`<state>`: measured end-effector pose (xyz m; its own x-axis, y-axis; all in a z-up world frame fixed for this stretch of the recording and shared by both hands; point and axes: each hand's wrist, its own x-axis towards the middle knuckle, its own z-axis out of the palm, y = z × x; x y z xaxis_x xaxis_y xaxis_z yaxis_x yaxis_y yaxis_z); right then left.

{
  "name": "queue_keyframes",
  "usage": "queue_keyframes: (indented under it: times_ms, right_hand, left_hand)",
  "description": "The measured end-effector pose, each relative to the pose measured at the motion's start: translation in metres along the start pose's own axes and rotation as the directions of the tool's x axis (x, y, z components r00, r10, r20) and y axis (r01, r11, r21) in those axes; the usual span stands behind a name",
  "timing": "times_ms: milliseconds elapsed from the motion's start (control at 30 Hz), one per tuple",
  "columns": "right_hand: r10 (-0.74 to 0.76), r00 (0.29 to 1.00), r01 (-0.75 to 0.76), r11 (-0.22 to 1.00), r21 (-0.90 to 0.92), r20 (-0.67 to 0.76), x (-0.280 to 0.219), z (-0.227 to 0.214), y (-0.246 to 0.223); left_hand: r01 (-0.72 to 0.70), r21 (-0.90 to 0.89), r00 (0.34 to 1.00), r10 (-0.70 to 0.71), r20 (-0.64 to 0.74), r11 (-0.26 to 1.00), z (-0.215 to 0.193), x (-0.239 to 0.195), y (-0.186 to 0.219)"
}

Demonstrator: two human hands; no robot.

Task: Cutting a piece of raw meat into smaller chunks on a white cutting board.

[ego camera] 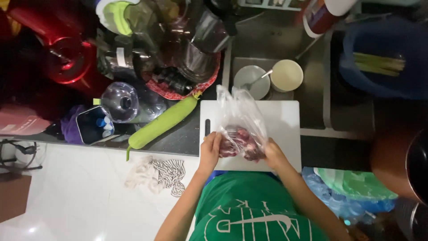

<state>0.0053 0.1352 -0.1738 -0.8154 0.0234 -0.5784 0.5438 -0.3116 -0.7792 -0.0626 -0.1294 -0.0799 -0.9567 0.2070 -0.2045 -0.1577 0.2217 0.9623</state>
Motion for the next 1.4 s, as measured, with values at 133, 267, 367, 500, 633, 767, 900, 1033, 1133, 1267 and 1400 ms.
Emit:
queue_keyframes:
  times_ms: [133, 267, 367, 500, 633, 767, 900, 1033, 1133, 1267, 1400]
  right_hand:
    - [0.249, 0.954, -0.208, 0.951, 0.231, -0.166, -0.031, -0.001, -0.024]
    - [0.078, 0.995, -0.07, 0.99, 0.123, -0.063, -0.076, 0.004, -0.049]
    - [0.188, 0.96, -0.176, 0.982, 0.076, -0.21, -0.105, 0.007, -0.062]
    - [0.046, 0.973, -0.022, 0.994, 0.107, -0.227, -0.13, -0.01, -0.059]
    - [-0.281, 0.95, 0.305, 0.926, 0.222, -0.135, -0.137, -0.022, -0.08]
    - [-0.278, 0.936, 0.322, 0.923, 0.212, -0.215, -0.136, -0.014, -0.099]
    - [-0.228, 0.934, 0.192, 0.97, -0.153, -0.274, -0.147, -0.015, -0.096]
    - [-0.176, 0.95, 0.184, 0.983, 0.006, -0.259, -0.154, -0.026, -0.105]
    - [-0.066, 0.973, 0.072, 0.997, 0.016, -0.223, -0.146, -0.036, -0.118]
    - [-0.112, 0.98, 0.039, 0.915, -0.401, -0.162, -0.16, -0.003, -0.165]
    - [-0.235, 0.884, -0.081, 0.774, -0.628, -0.404, -0.174, -0.004, -0.182]
  left_hand:
    - [-0.07, 0.31, 0.978, 0.127, -0.166, 0.948, -0.014, -0.001, -0.005]
    - [-0.404, 0.461, 0.867, 0.492, -0.084, 0.79, -0.035, -0.006, 0.046]
    - [-0.451, 0.568, 0.833, 0.553, -0.008, 0.689, -0.04, -0.012, 0.065]
    - [-0.497, 0.514, 0.832, 0.553, 0.052, 0.699, -0.039, -0.02, 0.067]
    - [-0.611, 0.332, 0.767, 0.641, 0.026, 0.719, -0.032, -0.016, 0.08]
    - [-0.684, 0.311, 0.72, 0.68, 0.139, 0.66, -0.036, -0.005, 0.1]
    - [-0.63, 0.288, 0.776, 0.597, 0.204, 0.721, -0.04, -0.011, 0.087]
    - [-0.761, 0.213, 0.649, 0.709, 0.277, 0.613, -0.046, -0.027, 0.07]
    - [-0.787, 0.04, 0.589, 0.731, 0.345, 0.615, -0.036, -0.026, 0.076]
    - [-0.82, 0.074, 0.546, 0.738, 0.397, 0.567, -0.016, -0.026, 0.11]
    - [-0.901, -0.016, 0.367, 0.78, 0.506, 0.435, 0.004, -0.029, 0.137]
